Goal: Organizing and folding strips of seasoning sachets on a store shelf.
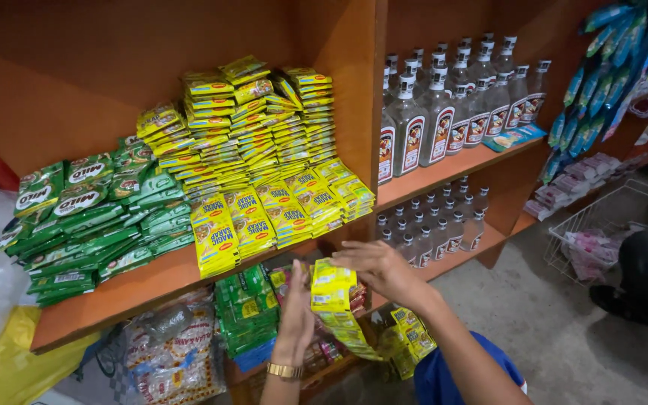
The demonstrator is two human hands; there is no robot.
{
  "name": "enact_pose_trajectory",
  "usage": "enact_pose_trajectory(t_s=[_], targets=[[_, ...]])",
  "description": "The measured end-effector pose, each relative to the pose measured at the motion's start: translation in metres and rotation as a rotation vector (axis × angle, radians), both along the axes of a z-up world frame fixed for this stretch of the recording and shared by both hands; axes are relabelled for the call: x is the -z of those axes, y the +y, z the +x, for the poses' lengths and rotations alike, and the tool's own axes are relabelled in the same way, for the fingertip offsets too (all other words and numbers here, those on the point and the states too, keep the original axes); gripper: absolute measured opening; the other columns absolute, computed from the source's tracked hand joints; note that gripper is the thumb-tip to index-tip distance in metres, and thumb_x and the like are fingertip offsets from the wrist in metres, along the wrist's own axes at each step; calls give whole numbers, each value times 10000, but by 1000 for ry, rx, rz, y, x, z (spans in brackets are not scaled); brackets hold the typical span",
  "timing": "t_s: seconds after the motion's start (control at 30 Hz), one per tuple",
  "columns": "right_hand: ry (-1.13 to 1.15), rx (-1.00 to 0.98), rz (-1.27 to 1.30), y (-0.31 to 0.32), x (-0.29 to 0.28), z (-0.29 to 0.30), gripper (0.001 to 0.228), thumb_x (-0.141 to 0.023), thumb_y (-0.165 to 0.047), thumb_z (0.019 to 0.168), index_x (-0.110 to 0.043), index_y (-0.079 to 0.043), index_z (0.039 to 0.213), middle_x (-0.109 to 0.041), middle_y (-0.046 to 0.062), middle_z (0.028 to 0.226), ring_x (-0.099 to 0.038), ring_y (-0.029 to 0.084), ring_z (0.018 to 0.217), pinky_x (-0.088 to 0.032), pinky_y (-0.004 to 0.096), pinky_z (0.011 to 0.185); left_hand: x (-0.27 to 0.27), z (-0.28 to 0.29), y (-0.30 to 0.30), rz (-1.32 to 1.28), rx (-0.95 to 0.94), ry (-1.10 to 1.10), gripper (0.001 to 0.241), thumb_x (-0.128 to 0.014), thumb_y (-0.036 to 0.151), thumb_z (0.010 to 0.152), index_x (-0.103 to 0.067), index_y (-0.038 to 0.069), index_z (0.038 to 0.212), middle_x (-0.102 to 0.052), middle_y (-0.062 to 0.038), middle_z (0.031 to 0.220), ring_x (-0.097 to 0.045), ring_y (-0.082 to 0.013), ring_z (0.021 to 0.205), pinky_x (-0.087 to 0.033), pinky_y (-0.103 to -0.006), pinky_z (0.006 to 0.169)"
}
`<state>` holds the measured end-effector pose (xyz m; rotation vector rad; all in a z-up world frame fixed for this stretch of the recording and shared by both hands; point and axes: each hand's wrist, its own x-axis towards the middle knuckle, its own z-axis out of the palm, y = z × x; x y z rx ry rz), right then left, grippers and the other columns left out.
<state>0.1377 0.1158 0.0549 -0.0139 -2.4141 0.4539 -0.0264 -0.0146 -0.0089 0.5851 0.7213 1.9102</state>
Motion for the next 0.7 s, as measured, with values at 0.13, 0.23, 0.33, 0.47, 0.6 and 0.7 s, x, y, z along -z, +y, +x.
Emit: enact_pose_trajectory(t_s=[0.13,0.23,0.33,0.47,0.6,0.7], targets=[[-78,-56,74,-15,-17,3,561,-689,43,766,-692,-98,1309,-665,126,1363,-536,331,1343,-406,469,1042,-9,5,-3,-86,-56,32,432,-516,402,980,-672,73,1214,-742,-35,1145,-706,-127,1009,-565,-328,897],[1,-115,114,-9,-10,5,683,-655,51,630,-697,-82,1299,-674,168,1365,-562,361,1329,-438,459,1022,8,2,2,-112,-131,254,322,-628,235,994,-660,21,1232,-720,-62,1142,-682,-132,1004,-546,-327,898],[162,-31,-249,-5,-6,5,543,-560,85,842,-678,-103,1338,-739,100,1340,-697,252,1283,-547,375,1048,7,3,4,-49,-119,210,309,-620,204,998,-655,13,1239,-730,-76,1143,-687,-136,996,-552,-323,903],[-43,284,-751,17,16,0,484,-521,-365,1029,-629,-98,1418,-768,184,1112,-693,280,978,-573,398,826,9,9,9,-79,-182,216,314,-588,202,987,-652,13,1229,-738,-86,1114,-700,-162,957,-569,-339,866],[-261,201,-1058,64,85,-18,781,-458,-591,1078,-521,102,1431,-627,165,1379,-545,148,1288,-372,333,1096,-5,27,9,-57,-211,346,316,-530,202,996,-638,13,1225,-743,-80,1123,-702,-154,978,-566,-318,874],[-188,137,-1281,47,62,-20,855,-534,-600,962,-594,164,1339,-721,229,1265,-652,241,1192,-499,405,1040,30,22,29,-64,-322,438,288,-506,183,1029,-627,-20,1194,-713,-105,1087,-674,-157,960,-554,-332,847]])
